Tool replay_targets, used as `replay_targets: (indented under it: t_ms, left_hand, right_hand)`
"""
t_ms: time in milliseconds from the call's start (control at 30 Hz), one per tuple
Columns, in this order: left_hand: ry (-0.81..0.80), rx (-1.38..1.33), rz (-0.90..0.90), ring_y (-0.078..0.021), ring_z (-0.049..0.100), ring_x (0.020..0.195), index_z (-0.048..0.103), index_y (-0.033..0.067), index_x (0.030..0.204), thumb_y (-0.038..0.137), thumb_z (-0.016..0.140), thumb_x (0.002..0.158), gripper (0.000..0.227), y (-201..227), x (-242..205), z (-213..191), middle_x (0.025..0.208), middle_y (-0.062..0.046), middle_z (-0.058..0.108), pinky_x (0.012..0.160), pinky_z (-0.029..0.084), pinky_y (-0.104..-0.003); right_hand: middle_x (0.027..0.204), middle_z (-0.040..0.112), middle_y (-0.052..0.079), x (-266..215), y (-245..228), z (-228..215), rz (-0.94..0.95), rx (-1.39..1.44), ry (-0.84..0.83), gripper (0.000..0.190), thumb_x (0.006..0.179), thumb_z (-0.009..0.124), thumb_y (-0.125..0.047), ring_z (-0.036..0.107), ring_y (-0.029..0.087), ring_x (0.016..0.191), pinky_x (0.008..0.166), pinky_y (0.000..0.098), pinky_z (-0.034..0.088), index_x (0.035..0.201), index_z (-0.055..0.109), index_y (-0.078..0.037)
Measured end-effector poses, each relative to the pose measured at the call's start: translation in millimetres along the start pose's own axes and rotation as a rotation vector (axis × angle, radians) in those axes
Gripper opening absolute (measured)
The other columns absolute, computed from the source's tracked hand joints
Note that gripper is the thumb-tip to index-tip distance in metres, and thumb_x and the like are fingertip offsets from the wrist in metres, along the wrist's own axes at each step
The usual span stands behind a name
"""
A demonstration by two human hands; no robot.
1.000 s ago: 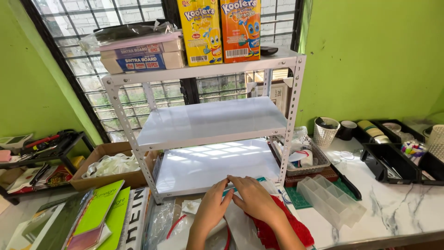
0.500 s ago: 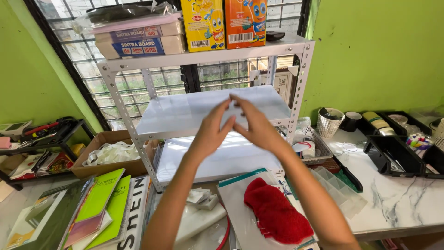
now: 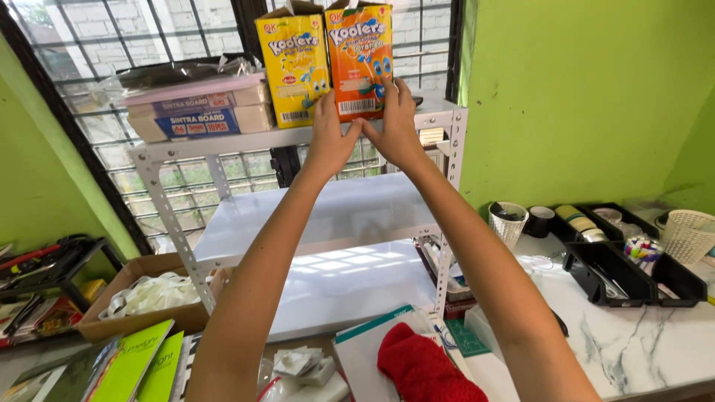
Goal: The person wipes a white metal shelf with a red cloth, then picks up and moves boxes of Koolers candy and a package of Sintra board from the shelf to a nearby table. The person also wipes the table surface with the cloth.
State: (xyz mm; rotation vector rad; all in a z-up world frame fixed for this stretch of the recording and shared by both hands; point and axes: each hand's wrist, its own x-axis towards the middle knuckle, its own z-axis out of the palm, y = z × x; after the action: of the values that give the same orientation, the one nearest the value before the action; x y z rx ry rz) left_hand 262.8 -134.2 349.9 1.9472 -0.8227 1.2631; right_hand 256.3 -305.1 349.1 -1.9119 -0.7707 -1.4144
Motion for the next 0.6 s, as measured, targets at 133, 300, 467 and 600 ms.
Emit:
replay_targets:
  t_ms: [133, 300, 467, 600]
  left_hand:
    - [-0.029, -0.042, -0.050, -0.0488, 0.040, 0.142, 0.030, -0.0131, 0.150, 0.026, 0.073, 0.095, 0.080, -20, 10, 16, 0.150, -0.036, 0.038, 0.118, 0.036, -0.047]
    - [0.018, -0.023, -0.158, -0.0434, 0.051, 0.127, 0.045, -0.0092, 0.141, 0.030, 0.077, 0.089, 0.073, -28, 24, 17, 0.136, -0.029, 0.050, 0.110, 0.043, -0.046]
    - [0.054, 0.010, -0.169, -0.0402, 0.053, 0.120, 0.052, -0.0058, 0.138, 0.034, 0.082, 0.081, 0.075, -33, 29, 20, 0.128, -0.025, 0.049, 0.105, 0.044, -0.044]
    - [0.044, 0.067, -0.210, -0.0375, 0.051, 0.119, 0.054, -0.0044, 0.137, 0.037, 0.086, 0.079, 0.078, -20, 27, 17, 0.127, -0.021, 0.047, 0.105, 0.043, -0.044]
  right_hand:
    - [0.149, 0.040, 0.032, 6, 32, 22, 0.051, 0.047, 0.019, 0.096, 0.086, 0.087, -0.023, 0.041, 0.047, 0.136, 0.116, 0.0517, 0.034, 0.156, 0.026, 0.002]
    - [0.137, 0.048, 0.032, 12, 47, 34, 0.184, 0.252, 0.021, 0.103, 0.088, 0.085, -0.023, 0.057, 0.040, 0.124, 0.104, 0.0437, 0.048, 0.154, 0.014, 0.012]
    - [0.124, 0.065, 0.023, 20, 45, 31, 0.275, 0.285, 0.008, 0.080, 0.086, 0.085, -0.023, 0.070, 0.030, 0.111, 0.093, 0.0376, 0.057, 0.142, 0.038, 0.010]
    - [0.119, 0.068, 0.023, 18, 38, 23, 0.253, 0.283, 0.012, 0.074, 0.086, 0.085, -0.023, 0.071, 0.028, 0.107, 0.091, 0.0366, 0.057, 0.137, 0.044, 0.010]
